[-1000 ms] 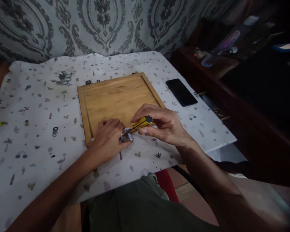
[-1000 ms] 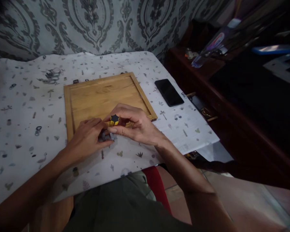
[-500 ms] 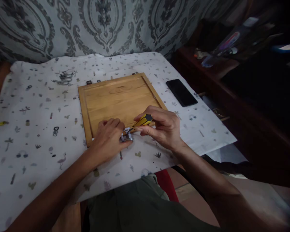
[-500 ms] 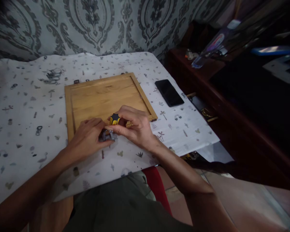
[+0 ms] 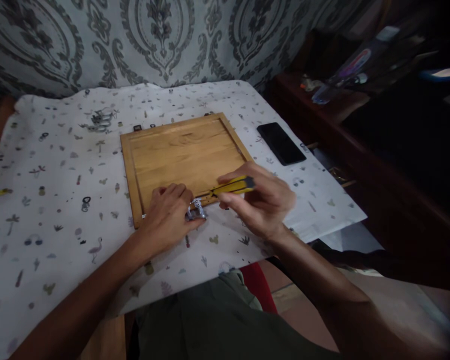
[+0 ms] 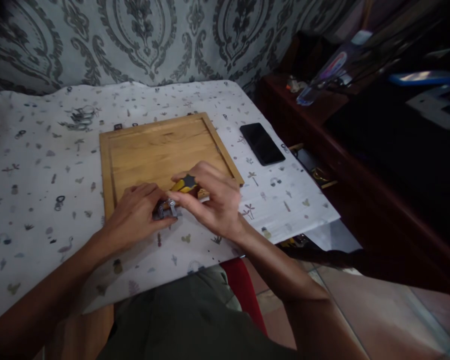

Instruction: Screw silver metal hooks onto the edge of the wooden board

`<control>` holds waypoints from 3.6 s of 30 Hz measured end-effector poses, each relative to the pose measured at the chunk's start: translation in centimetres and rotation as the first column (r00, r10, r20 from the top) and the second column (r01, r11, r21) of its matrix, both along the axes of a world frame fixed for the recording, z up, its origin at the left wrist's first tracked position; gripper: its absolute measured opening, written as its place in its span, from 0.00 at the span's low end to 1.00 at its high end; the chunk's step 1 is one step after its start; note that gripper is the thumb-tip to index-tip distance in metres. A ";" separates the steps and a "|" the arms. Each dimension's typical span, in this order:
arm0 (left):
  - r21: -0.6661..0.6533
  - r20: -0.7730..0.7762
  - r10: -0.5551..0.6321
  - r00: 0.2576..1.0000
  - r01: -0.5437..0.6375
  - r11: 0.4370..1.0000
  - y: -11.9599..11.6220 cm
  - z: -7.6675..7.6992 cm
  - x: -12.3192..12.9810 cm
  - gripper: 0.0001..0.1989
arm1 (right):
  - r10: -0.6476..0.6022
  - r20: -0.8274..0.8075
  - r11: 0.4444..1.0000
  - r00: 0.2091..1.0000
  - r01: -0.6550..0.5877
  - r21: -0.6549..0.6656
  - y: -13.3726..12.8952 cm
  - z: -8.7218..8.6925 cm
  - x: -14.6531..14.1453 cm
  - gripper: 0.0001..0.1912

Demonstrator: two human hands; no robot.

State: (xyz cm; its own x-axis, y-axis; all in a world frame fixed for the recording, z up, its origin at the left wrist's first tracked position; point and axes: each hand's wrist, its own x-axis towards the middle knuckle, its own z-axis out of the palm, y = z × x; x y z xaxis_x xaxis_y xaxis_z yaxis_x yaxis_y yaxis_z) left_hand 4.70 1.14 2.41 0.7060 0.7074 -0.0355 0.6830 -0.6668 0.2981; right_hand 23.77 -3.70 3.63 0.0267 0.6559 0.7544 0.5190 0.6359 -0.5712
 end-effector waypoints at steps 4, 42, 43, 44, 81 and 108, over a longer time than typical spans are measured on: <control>-0.005 0.009 -0.003 1.000 0.003 1.000 0.0 0.0 -0.1 0.14 | -0.121 -0.183 0.992 0.976 0.125 0.007 -0.5 0.8 0.2 0.07; -0.010 -0.010 0.001 1.000 -0.001 1.000 0.0 0.1 0.0 0.14 | -0.014 -0.070 0.990 0.997 0.003 -0.144 1.4 -1.9 0.1 0.07; -0.014 -0.010 0.002 1.000 -0.002 1.000 0.0 0.1 0.1 0.14 | 0.006 -0.058 0.991 0.998 -0.014 -0.136 1.5 -1.7 0.2 0.08; -0.017 -0.009 0.003 1.000 -0.003 1.000 0.0 0.1 0.1 0.14 | 0.029 -0.058 0.989 0.998 -0.037 -0.144 1.5 -1.5 0.2 0.09; -0.002 0.000 0.002 1.000 -0.002 1.000 0.0 -0.2 0.0 0.14 | 0.252 -0.380 0.846 0.890 -0.393 -0.359 1.3 -0.1 0.4 0.13; -0.018 -0.036 0.006 0.999 -0.007 1.000 0.0 0.2 0.1 0.15 | 0.146 -0.252 0.962 0.957 -0.196 -0.190 -0.3 -1.1 0.1 0.10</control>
